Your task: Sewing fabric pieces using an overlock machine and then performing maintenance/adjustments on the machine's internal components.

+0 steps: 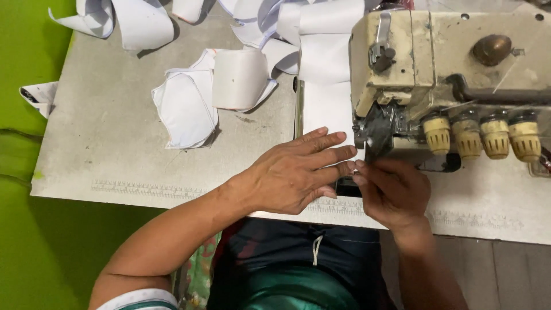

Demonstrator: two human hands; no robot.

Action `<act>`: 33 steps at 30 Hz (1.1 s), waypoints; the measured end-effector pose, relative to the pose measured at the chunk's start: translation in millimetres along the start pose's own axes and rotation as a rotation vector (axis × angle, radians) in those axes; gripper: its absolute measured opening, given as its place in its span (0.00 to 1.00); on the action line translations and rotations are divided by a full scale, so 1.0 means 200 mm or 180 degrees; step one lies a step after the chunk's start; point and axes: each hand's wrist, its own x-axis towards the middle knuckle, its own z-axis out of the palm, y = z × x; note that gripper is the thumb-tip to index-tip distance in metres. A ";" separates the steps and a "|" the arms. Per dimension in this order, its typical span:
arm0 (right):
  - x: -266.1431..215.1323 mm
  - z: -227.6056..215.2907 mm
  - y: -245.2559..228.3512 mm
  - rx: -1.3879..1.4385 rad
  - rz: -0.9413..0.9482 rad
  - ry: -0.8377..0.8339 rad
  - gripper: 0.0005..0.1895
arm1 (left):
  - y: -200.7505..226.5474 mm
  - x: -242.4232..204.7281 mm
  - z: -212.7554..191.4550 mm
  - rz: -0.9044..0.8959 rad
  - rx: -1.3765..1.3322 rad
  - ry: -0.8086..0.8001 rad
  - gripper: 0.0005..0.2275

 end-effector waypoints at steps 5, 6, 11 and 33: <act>0.02 0.01 -0.02 0.0240 0.0294 0.0356 0.09 | -0.13 -0.02 0.02 0.0066 -0.0121 -0.0164 0.29; 0.02 0.00 -0.03 0.0360 0.0375 0.0450 0.08 | -0.15 -0.01 0.02 0.0071 -0.0172 -0.0237 0.32; -0.04 0.00 0.00 0.0224 0.0517 0.0618 0.05 | -0.28 0.08 0.00 0.0176 -0.0163 -0.0319 0.31; -0.19 0.01 -0.03 -0.0213 0.0761 -0.1008 0.07 | -0.93 -0.43 -0.49 -0.1964 0.0749 -0.0239 0.14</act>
